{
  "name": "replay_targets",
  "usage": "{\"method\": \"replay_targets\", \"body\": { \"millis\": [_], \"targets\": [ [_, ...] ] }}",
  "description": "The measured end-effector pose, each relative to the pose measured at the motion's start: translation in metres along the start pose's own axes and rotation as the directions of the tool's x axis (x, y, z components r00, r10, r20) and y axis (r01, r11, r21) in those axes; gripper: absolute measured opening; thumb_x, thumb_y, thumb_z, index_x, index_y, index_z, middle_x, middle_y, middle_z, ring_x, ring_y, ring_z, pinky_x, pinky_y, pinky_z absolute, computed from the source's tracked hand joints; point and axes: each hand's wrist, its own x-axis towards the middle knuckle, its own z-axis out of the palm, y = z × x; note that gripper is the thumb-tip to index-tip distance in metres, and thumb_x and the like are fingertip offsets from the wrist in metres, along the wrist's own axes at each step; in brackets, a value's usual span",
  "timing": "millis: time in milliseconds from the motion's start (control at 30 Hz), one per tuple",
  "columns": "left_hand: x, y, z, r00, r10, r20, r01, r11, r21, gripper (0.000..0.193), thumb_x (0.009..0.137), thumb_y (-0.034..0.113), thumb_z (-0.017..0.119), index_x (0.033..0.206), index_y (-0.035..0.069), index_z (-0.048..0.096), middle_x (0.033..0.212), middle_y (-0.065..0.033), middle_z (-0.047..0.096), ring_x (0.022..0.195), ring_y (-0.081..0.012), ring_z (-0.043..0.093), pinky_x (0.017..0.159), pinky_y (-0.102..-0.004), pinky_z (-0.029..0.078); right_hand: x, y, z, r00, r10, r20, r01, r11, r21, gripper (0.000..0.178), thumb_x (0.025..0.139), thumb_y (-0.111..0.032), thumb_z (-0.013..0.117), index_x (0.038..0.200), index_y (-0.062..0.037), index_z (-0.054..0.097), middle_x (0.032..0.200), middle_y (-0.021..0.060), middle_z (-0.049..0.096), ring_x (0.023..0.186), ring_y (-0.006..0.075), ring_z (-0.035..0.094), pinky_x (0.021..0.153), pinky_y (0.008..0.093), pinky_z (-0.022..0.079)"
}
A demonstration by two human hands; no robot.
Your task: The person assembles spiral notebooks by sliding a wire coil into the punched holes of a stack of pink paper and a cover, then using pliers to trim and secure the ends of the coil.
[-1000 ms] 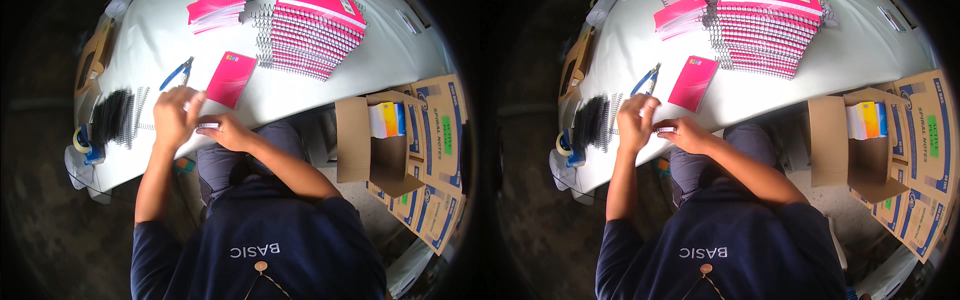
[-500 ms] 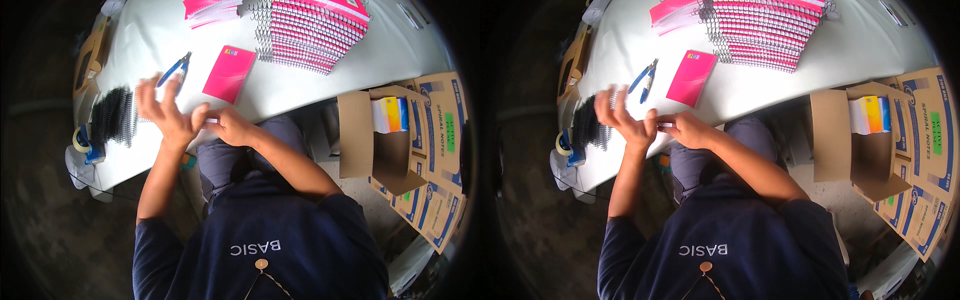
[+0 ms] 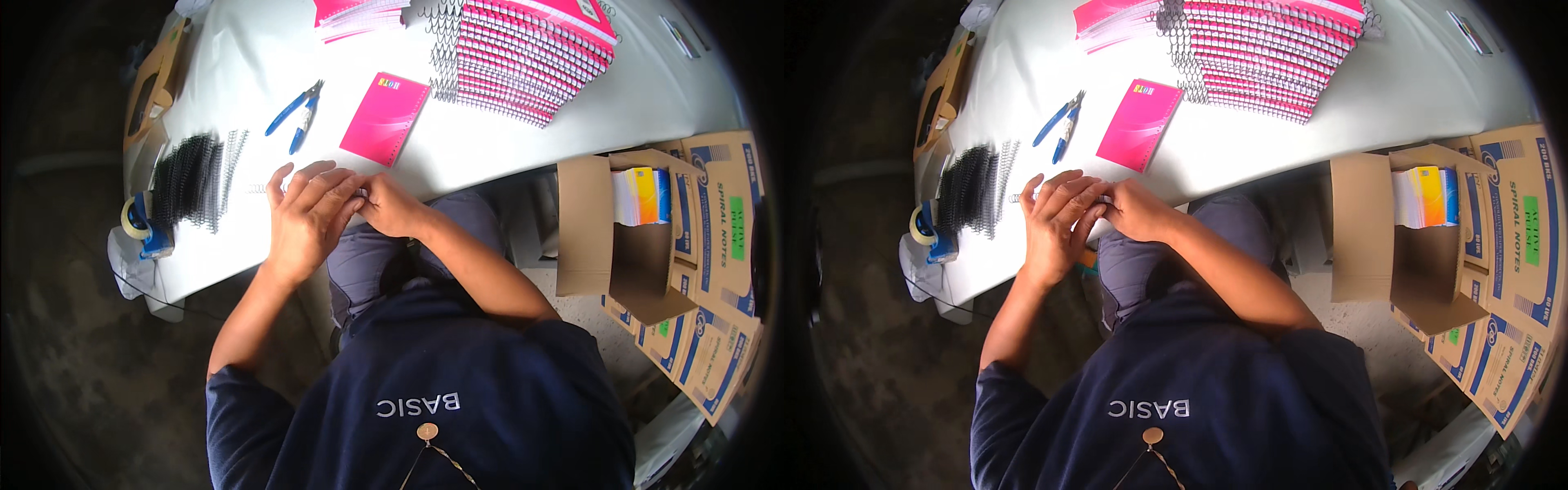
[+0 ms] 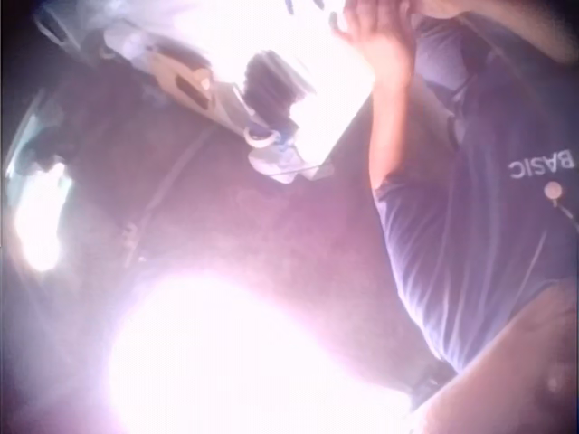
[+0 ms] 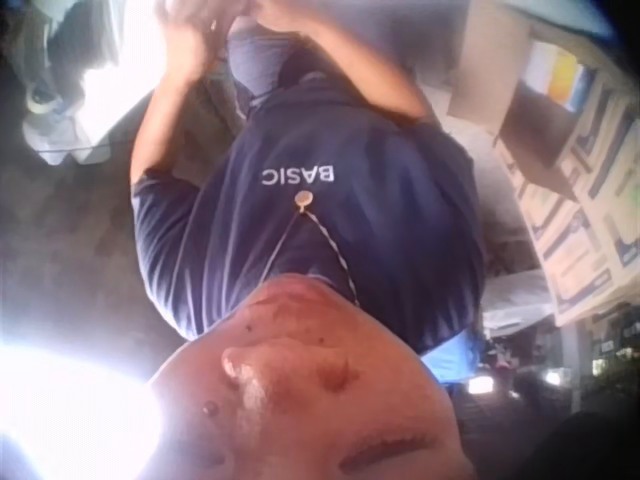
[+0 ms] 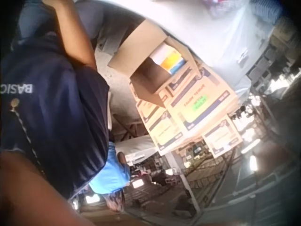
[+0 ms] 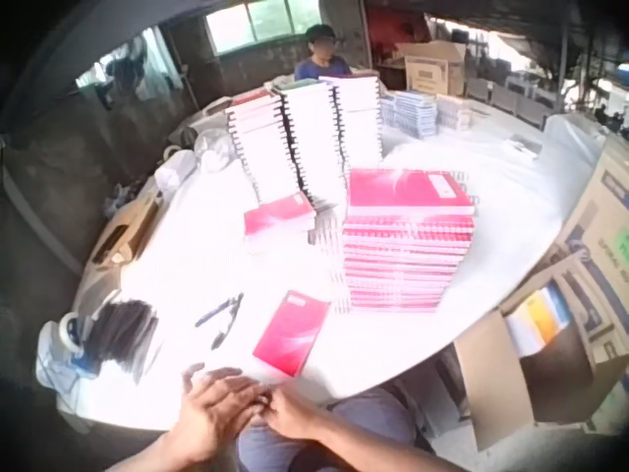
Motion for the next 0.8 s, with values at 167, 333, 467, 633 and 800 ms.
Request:
{"method": "replay_targets", "body": {
  "millis": [167,333,467,633,800],
  "targets": [
    [0.01,-0.003,-0.005,0.999,-0.008,0.038,0.012,0.992,-0.124,0.024,0.071,0.018,0.074,0.093,0.012,0.067,0.096,0.0013,0.064,0.09,-0.0177,0.059,0.091,-0.0378,0.034,0.003,0.01,0.006,0.993,-0.107,-0.045,0.111,0.99,0.089,0.014,0.082,-0.004,0.053,0.091,0.0013,0.063,0.082,0.0225,0.064,0.081,0.0352,0.064,0.067,0.0382,0.048],
    [0.018,-0.002,-0.014,0.995,0.0,0.102,0.004,0.999,-0.047,0.022,0.067,0.019,0.078,0.085,0.013,0.067,0.086,0.0006,0.065,0.082,-0.0183,0.06,0.088,-0.0369,0.036,0.001,-0.003,-0.005,0.999,-0.021,0.049,0.017,0.997,0.078,0.016,0.084,-0.007,0.055,0.098,-0.0004,0.062,0.085,0.0227,0.064,0.084,0.0297,0.065,0.071,0.0374,0.048],
    [0.036,0.015,-0.033,0.999,0.037,-0.022,-0.039,0.996,-0.075,0.028,0.061,0.024,0.08,0.083,0.012,0.067,0.081,0.0,0.064,0.083,-0.0205,0.06,0.09,-0.0379,0.037,-0.015,-0.033,-0.012,0.978,-0.193,-0.076,0.204,0.961,0.186,0.022,0.087,-0.004,0.056,0.108,-0.0003,0.056,0.1,0.018,0.064,0.099,0.0259,0.061,0.083,0.0355,0.047],
    [0.104,0.017,-0.099,0.98,0.144,-0.134,-0.163,0.976,-0.144,0.031,0.063,0.014,0.078,0.092,0.009,0.067,0.086,-0.0057,0.067,0.083,-0.0244,0.062,0.075,-0.0354,0.045,-0.033,-0.126,-0.109,0.669,-0.647,-0.367,0.671,0.738,-0.078,0.026,0.08,0.003,0.062,0.105,-0.0022,0.058,0.106,0.0123,0.063,0.108,0.0247,0.057,0.093,0.0356,0.043],
    [0.213,0.042,-0.037,0.727,0.312,-0.612,-0.409,0.912,-0.021,0.036,0.072,0.011,0.071,0.107,0.006,0.062,0.111,-0.0132,0.06,0.1,-0.0305,0.058,0.085,-0.0379,0.046,-0.049,-0.163,-0.224,0.544,-0.722,-0.428,0.424,0.676,-0.602,0.027,0.076,0.0,0.058,0.102,0.0001,0.063,0.125,0.0177,0.055,0.124,0.0276,0.046,0.105,0.0379,0.032]
  ]
}}
